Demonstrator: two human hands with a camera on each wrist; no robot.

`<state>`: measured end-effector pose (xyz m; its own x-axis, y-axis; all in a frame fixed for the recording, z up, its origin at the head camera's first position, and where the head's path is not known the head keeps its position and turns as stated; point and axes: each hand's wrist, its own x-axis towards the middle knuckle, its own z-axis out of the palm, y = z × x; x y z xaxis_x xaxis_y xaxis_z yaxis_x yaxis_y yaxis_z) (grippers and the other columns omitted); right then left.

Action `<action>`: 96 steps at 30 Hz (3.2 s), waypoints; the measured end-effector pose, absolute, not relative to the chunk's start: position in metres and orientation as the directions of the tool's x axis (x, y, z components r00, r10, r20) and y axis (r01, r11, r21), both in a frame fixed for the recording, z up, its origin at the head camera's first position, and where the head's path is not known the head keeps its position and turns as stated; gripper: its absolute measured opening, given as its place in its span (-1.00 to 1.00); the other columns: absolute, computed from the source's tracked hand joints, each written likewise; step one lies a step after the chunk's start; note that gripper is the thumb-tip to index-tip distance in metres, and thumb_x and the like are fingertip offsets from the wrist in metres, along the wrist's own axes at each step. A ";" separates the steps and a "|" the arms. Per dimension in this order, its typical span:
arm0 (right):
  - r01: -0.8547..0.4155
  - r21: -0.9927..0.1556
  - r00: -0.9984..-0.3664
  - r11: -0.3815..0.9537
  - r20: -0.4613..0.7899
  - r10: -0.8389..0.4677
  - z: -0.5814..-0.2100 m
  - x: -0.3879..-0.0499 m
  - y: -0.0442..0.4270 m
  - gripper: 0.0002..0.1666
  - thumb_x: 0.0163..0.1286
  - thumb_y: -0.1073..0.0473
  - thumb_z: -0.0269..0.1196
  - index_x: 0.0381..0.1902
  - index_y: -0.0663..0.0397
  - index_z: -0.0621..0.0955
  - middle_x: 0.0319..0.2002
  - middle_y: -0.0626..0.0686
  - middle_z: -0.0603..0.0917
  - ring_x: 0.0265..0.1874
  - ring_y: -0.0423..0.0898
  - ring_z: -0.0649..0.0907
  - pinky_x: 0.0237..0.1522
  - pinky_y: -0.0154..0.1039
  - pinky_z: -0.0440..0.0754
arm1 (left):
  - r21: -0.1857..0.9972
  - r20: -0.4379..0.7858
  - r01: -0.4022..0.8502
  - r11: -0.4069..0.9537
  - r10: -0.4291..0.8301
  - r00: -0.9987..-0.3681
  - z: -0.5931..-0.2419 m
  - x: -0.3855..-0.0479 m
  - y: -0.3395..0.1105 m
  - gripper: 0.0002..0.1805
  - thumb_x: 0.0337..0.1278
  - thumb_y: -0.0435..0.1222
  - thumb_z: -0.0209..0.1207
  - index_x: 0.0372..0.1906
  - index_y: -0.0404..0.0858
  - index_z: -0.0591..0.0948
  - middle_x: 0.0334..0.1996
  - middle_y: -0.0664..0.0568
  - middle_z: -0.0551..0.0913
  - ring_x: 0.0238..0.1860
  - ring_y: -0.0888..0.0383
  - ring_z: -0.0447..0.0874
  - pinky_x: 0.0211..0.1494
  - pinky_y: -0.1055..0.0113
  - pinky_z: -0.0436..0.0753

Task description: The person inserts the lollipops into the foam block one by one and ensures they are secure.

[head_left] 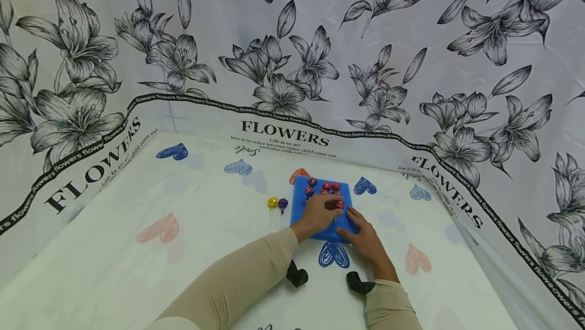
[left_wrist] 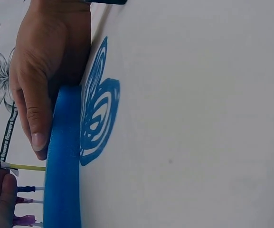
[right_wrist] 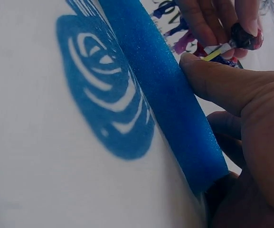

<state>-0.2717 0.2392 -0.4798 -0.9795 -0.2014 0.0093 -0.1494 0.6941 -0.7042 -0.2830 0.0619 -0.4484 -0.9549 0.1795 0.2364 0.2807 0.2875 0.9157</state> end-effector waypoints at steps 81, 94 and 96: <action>-0.118 -0.680 -0.979 0.723 -0.041 -0.199 -0.476 -0.272 0.240 -0.06 0.32 -0.16 0.27 0.49 0.10 0.17 0.50 0.07 0.04 0.44 0.24 -0.02 0.31 0.23 0.05 | 0.885 0.465 0.463 0.042 -0.045 -0.884 -0.384 -0.277 -0.085 -0.62 0.14 -0.53 0.24 0.09 -0.51 0.56 0.03 -0.30 0.59 0.07 -0.19 0.56 0.04 0.32 0.58; -0.155 -0.688 -0.975 0.709 -0.007 -0.220 -0.479 -0.273 0.242 -0.07 0.32 -0.12 0.28 0.48 0.15 0.18 0.50 0.10 0.06 0.44 0.23 0.00 0.33 0.18 0.07 | 0.952 0.305 0.303 0.034 -0.073 -0.950 -0.455 -0.300 -0.086 -0.67 0.12 -0.45 0.30 0.03 -0.38 0.64 -0.06 -0.17 0.65 -0.04 -0.01 0.63 -0.03 0.34 0.62; -0.150 -0.687 -0.976 0.711 -0.011 -0.217 -0.478 -0.273 0.242 -0.06 0.32 -0.13 0.28 0.48 0.14 0.18 0.50 0.09 0.06 0.44 0.23 0.00 0.33 0.19 0.06 | 0.951 0.309 0.306 0.052 -0.083 -0.947 -0.459 -0.303 -0.087 -0.67 0.12 -0.45 0.30 0.02 -0.37 0.64 -0.06 -0.18 0.65 -0.05 0.02 0.62 -0.01 0.33 0.61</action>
